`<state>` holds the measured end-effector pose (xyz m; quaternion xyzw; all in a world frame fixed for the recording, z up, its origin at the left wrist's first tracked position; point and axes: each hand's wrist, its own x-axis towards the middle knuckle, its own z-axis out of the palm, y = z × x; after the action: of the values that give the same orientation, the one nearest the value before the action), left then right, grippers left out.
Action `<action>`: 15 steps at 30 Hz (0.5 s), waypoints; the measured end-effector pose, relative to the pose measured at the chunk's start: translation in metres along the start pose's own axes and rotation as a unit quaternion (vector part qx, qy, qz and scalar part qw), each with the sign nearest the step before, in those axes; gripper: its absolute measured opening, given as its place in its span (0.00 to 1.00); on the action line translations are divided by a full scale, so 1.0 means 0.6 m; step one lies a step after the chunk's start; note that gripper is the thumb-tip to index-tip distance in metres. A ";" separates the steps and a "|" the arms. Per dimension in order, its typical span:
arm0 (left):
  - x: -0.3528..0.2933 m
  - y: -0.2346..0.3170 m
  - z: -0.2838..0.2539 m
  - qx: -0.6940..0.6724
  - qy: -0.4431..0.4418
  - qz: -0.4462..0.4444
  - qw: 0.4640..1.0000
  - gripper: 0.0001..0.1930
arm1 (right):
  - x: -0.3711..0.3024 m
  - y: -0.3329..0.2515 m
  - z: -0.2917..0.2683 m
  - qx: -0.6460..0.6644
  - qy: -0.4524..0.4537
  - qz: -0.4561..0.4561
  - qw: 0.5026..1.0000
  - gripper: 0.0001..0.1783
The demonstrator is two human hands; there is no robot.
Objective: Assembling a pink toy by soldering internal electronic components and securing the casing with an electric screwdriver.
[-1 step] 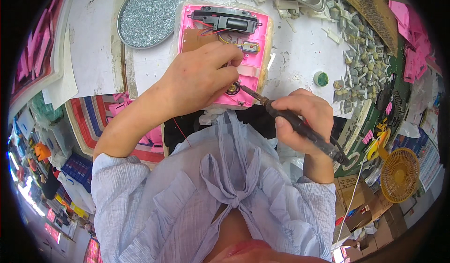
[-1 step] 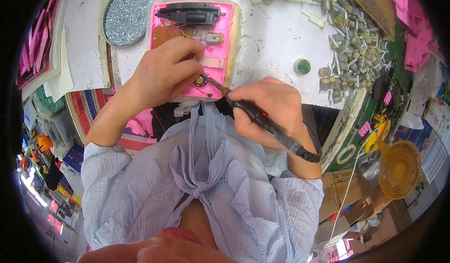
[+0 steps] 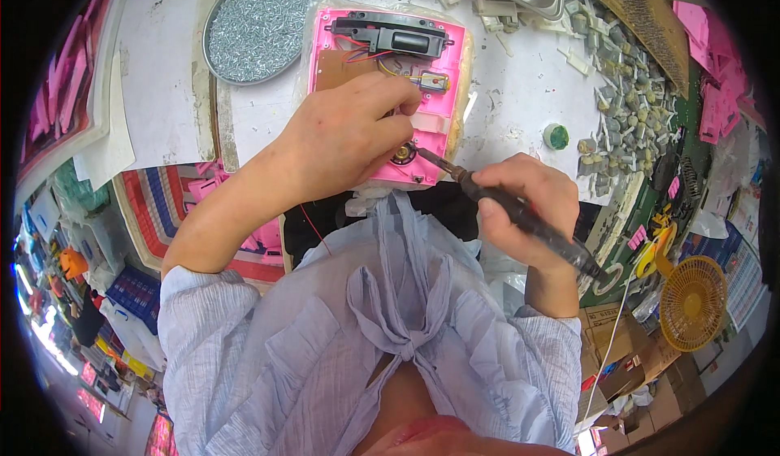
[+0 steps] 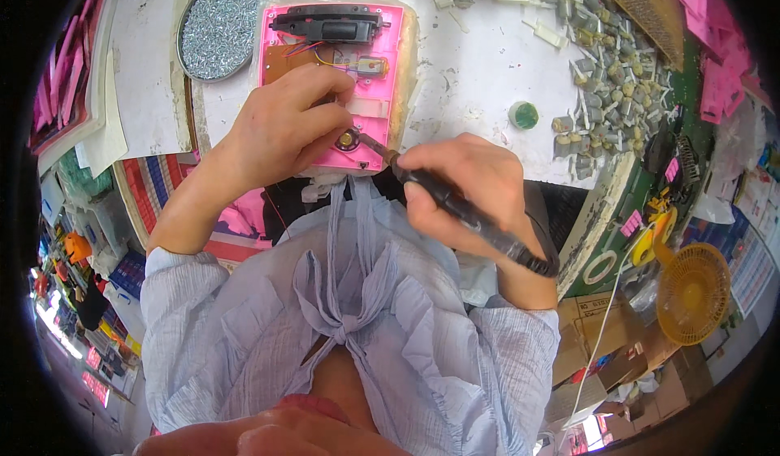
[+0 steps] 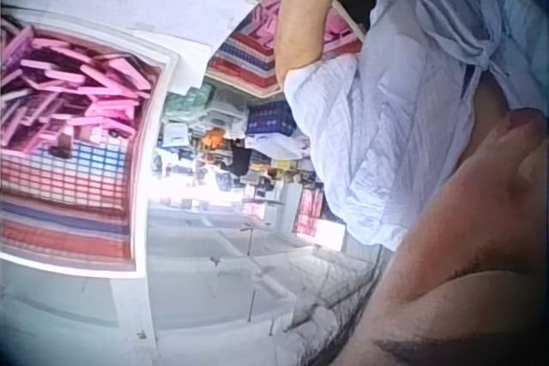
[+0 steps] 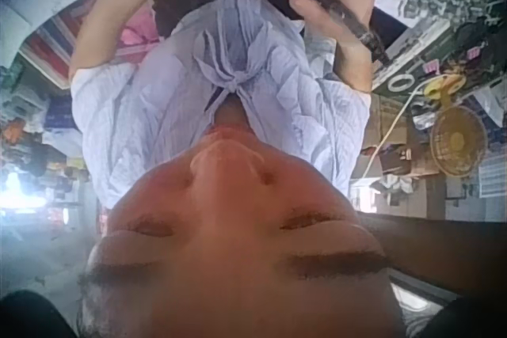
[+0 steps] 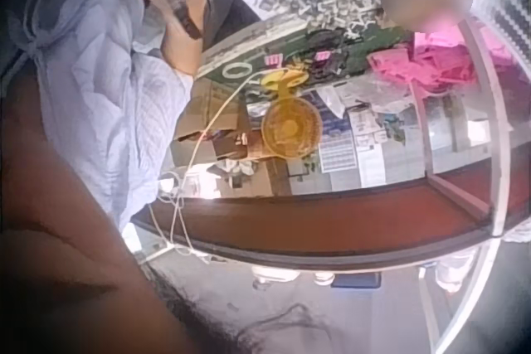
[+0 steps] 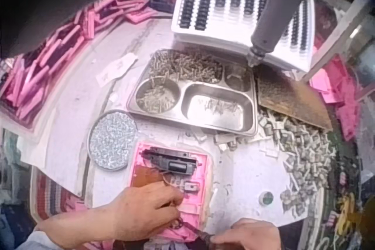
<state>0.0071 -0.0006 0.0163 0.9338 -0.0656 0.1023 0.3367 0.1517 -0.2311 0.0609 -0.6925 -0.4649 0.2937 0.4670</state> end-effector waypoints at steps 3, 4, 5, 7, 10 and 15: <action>-0.001 0.000 0.001 0.001 0.004 0.001 1.000 0.12 | -0.010 -0.007 0.006 0.087 0.032 0.103 0.990 0.14; -0.002 0.000 0.001 0.000 0.005 0.001 1.000 0.12 | -0.013 -0.007 0.009 0.119 0.048 0.126 0.984 0.14; -0.002 0.000 0.000 0.001 0.004 0.002 1.000 0.12 | -0.019 -0.004 0.008 0.113 0.066 0.101 0.986 0.13; -0.004 -0.002 -0.001 0.002 0.002 0.005 1.000 0.12 | -0.035 0.004 -0.003 0.102 0.105 0.052 0.988 0.13; -0.007 -0.003 -0.004 -0.003 0.008 0.003 1.000 0.12 | -0.078 -0.001 -0.033 0.108 0.186 0.110 0.970 0.15; 0.003 0.004 -0.014 0.039 -0.022 0.014 0.999 0.09 | -0.164 0.025 -0.109 0.088 0.345 0.124 0.926 0.15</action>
<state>0.0070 0.0028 0.0247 0.9471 -0.0816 0.0889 0.2975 0.1734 -0.3482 0.0701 -0.7592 -0.1578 0.1325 0.6174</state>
